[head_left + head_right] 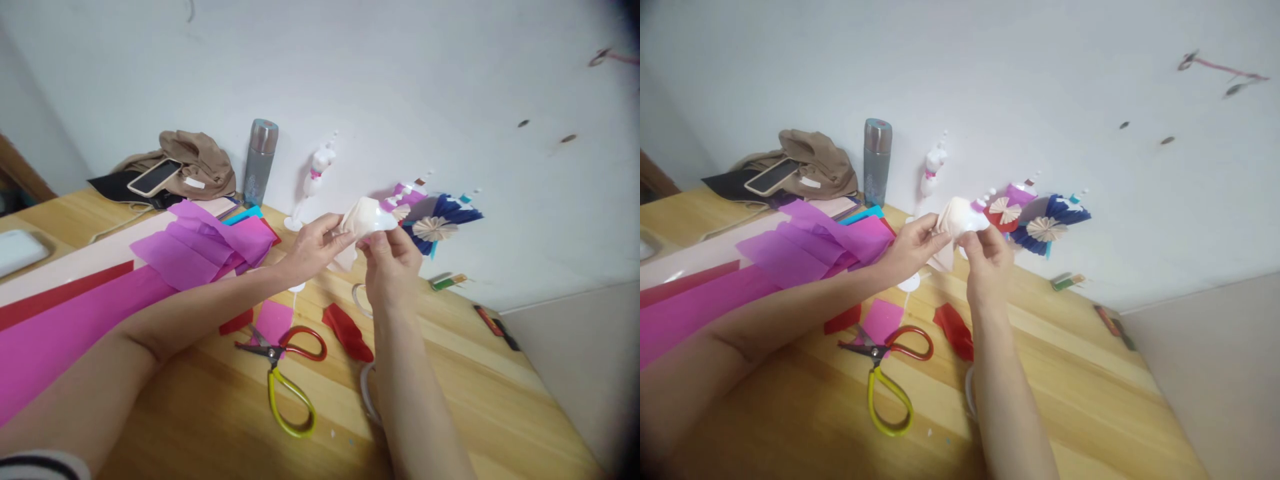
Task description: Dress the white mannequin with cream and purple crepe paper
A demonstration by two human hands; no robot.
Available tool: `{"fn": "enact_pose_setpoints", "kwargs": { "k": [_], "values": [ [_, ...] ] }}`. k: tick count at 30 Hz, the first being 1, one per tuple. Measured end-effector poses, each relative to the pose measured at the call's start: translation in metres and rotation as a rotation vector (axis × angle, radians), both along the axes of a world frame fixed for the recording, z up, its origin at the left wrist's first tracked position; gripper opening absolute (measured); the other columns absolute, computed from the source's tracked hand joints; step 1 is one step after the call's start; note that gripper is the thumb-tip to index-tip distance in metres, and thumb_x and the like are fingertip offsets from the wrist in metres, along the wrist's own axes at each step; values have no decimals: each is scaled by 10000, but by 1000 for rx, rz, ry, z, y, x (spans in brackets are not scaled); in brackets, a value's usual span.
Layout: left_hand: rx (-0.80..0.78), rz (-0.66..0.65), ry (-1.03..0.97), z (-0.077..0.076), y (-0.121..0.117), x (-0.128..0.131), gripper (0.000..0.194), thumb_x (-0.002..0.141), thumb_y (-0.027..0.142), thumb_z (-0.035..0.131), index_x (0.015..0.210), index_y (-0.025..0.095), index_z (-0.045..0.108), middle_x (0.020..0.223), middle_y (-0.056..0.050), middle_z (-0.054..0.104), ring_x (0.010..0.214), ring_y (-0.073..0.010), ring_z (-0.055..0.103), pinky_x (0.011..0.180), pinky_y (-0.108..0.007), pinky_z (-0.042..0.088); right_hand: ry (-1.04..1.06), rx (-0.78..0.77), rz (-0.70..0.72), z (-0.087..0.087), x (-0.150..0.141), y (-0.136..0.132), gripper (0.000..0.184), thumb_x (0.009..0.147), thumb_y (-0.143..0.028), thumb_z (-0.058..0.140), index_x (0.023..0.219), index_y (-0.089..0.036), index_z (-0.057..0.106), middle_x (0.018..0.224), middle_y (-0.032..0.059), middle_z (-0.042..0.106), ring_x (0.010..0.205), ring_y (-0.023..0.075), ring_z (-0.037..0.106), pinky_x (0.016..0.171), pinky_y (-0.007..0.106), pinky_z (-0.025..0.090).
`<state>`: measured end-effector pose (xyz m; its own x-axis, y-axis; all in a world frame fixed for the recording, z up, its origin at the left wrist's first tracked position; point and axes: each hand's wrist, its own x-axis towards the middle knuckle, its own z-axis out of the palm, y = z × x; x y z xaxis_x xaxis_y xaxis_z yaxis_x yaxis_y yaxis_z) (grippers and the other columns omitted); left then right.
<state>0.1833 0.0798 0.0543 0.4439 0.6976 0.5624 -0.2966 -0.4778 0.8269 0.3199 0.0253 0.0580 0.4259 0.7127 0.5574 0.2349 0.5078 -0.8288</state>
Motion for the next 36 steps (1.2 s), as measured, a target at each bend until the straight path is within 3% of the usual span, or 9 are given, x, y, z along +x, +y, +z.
{"fn": "enact_pose_setpoints", "kwargs": {
  "k": [8, 16, 22, 28, 36],
  "values": [
    [31, 15, 31, -1, 1, -1, 264, 926, 420, 554, 838, 179, 489, 795, 2, 497, 763, -137, 464, 691, -255, 370, 32, 21, 35, 1, -1, -1, 170, 782, -384, 773, 852, -233, 734, 765, -15, 674, 698, 126, 567, 695, 287, 453],
    [61, 21, 112, 0, 0, -5, 271, 959, 427, 517, 846, 188, 462, 790, 10, 461, 754, -137, 441, 685, -261, 358, -15, -2, 6, 1, -3, -2, 192, 814, -446, 737, 914, -283, 722, 860, 0, 687, 767, 171, 606, 747, 337, 485],
    [90, 30, 144, -1, 1, -5, 305, 960, 458, 517, 832, 192, 441, 764, 16, 426, 728, -137, 412, 678, -267, 345, 83, 11, 164, 3, -6, -1, 291, 765, -506, 757, 942, -281, 703, 890, 9, 666, 788, 172, 600, 749, 346, 493],
    [61, 21, 174, 4, -4, -7, 306, 962, 465, 500, 835, 194, 434, 769, 16, 413, 746, -142, 412, 693, -272, 353, 122, -25, 283, 5, -5, -2, 252, 763, -518, 761, 805, -282, 682, 673, -17, 574, 706, 177, 570, 731, 352, 501],
    [38, 0, 303, 15, -14, -14, 270, 990, 452, 439, 900, 198, 460, 845, -10, 502, 806, -166, 473, 762, -285, 391, 172, -42, 378, 11, -6, -5, 180, 757, -448, 765, 859, -314, 702, 793, 11, 668, 756, 210, 618, 707, 385, 527]
  ]
}}
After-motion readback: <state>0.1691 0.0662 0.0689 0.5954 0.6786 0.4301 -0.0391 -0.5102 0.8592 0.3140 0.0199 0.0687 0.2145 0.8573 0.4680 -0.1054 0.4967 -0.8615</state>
